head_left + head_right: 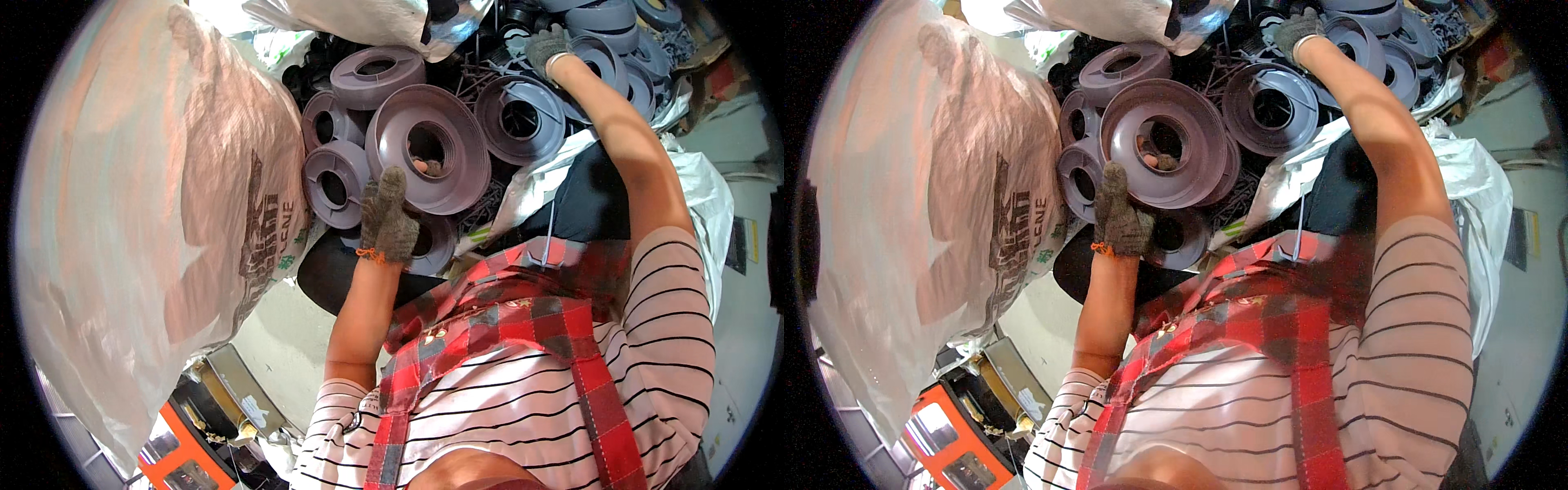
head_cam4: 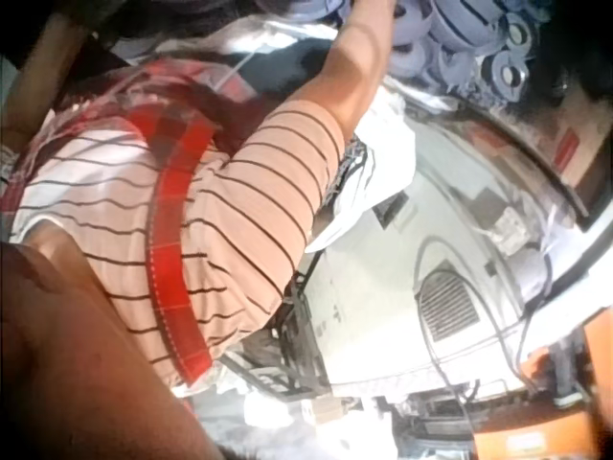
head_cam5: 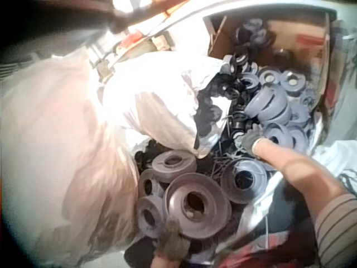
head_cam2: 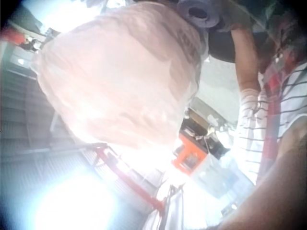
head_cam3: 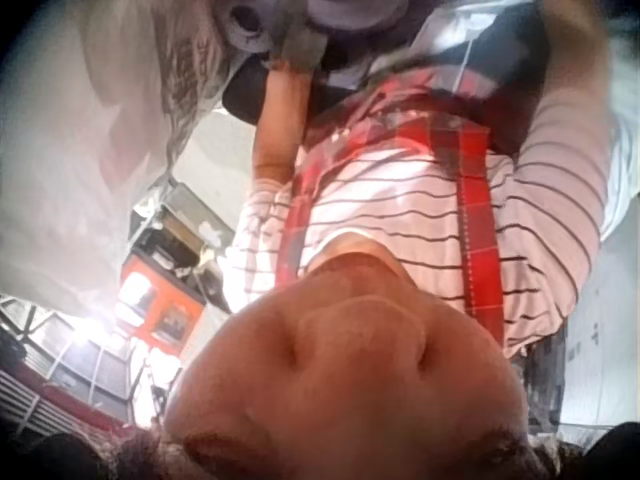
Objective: The person picks up gray plastic rings from a large white sack and places them into a stack on a nearby surface. They repeatedly reach into the sack, retrieve one or more rings, and add them to the growing pile while wearing gloves and an apron.
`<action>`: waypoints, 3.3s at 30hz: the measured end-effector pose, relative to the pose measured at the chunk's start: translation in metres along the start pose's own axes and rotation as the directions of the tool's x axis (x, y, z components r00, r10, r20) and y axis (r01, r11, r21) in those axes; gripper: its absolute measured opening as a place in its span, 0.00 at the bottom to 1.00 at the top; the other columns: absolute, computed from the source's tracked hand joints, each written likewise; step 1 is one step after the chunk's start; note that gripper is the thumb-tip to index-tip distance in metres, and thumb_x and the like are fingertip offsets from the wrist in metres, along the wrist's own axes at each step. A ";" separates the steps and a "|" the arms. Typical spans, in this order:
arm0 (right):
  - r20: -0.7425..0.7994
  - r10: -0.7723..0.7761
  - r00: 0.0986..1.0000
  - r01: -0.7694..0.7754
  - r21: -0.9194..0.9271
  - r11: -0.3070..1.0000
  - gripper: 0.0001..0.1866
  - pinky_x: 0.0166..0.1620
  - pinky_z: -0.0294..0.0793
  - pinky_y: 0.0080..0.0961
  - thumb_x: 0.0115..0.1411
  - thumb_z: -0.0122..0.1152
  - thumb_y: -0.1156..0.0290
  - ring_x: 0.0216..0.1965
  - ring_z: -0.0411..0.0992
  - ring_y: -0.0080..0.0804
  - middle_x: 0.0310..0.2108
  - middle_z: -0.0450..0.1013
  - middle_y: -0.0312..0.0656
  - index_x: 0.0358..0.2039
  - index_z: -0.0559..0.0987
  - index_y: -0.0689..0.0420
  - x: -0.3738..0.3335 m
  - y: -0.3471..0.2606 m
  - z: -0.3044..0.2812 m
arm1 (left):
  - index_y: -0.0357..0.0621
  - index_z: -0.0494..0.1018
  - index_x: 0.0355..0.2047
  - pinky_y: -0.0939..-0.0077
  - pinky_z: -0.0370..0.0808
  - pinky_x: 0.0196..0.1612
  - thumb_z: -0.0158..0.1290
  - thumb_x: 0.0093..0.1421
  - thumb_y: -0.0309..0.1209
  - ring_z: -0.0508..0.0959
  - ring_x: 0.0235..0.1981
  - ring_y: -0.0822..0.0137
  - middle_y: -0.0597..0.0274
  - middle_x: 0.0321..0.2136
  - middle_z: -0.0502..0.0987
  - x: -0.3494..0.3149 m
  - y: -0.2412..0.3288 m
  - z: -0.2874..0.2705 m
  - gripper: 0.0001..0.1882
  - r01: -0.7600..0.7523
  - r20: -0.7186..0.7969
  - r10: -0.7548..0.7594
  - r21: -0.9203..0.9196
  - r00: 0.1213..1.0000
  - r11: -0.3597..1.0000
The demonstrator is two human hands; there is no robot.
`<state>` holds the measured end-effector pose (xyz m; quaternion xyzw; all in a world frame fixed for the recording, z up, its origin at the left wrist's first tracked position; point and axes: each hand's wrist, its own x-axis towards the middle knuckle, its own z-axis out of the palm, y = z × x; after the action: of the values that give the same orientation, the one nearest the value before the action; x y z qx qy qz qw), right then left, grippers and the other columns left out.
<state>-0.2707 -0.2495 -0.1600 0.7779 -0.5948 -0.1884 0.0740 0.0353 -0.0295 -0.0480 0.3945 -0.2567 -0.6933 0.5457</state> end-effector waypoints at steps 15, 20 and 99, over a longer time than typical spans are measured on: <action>-0.337 0.281 0.899 -0.085 0.496 0.864 0.18 0.45 0.68 0.43 0.58 0.41 0.63 0.44 0.69 0.51 0.41 0.70 0.53 0.48 0.66 0.54 -0.039 0.002 -0.047 | 0.38 0.67 0.45 0.60 0.71 0.48 0.50 0.59 0.42 0.73 0.43 0.61 0.55 0.38 0.74 -0.029 0.011 -0.006 0.21 0.048 -0.083 -0.032 0.194 0.996 0.980; -0.710 0.005 0.704 0.538 0.539 0.648 0.11 0.42 0.71 0.32 0.54 0.51 0.65 0.39 0.70 0.41 0.36 0.73 0.43 0.34 0.77 0.55 -0.104 -0.044 -0.124 | 0.36 0.68 0.45 0.63 0.70 0.48 0.51 0.58 0.37 0.73 0.44 0.61 0.56 0.39 0.74 -0.026 -0.004 0.019 0.19 0.046 -0.088 -0.064 -0.199 0.994 0.979; -0.508 0.273 0.817 0.085 0.574 0.814 0.16 0.43 0.69 0.39 0.55 0.53 0.60 0.39 0.72 0.47 0.36 0.73 0.51 0.36 0.75 0.59 -0.010 0.002 -0.040 | 0.39 0.63 0.48 0.73 0.74 0.42 0.58 0.53 0.32 0.74 0.38 0.68 0.60 0.39 0.73 0.015 -0.013 0.049 0.24 0.054 -0.015 -0.052 0.208 0.999 0.977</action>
<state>-0.2598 -0.2452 -0.1206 0.7512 -0.6130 0.2438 0.0206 -0.0139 -0.0441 -0.0346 0.4593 -0.3149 -0.6749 0.4840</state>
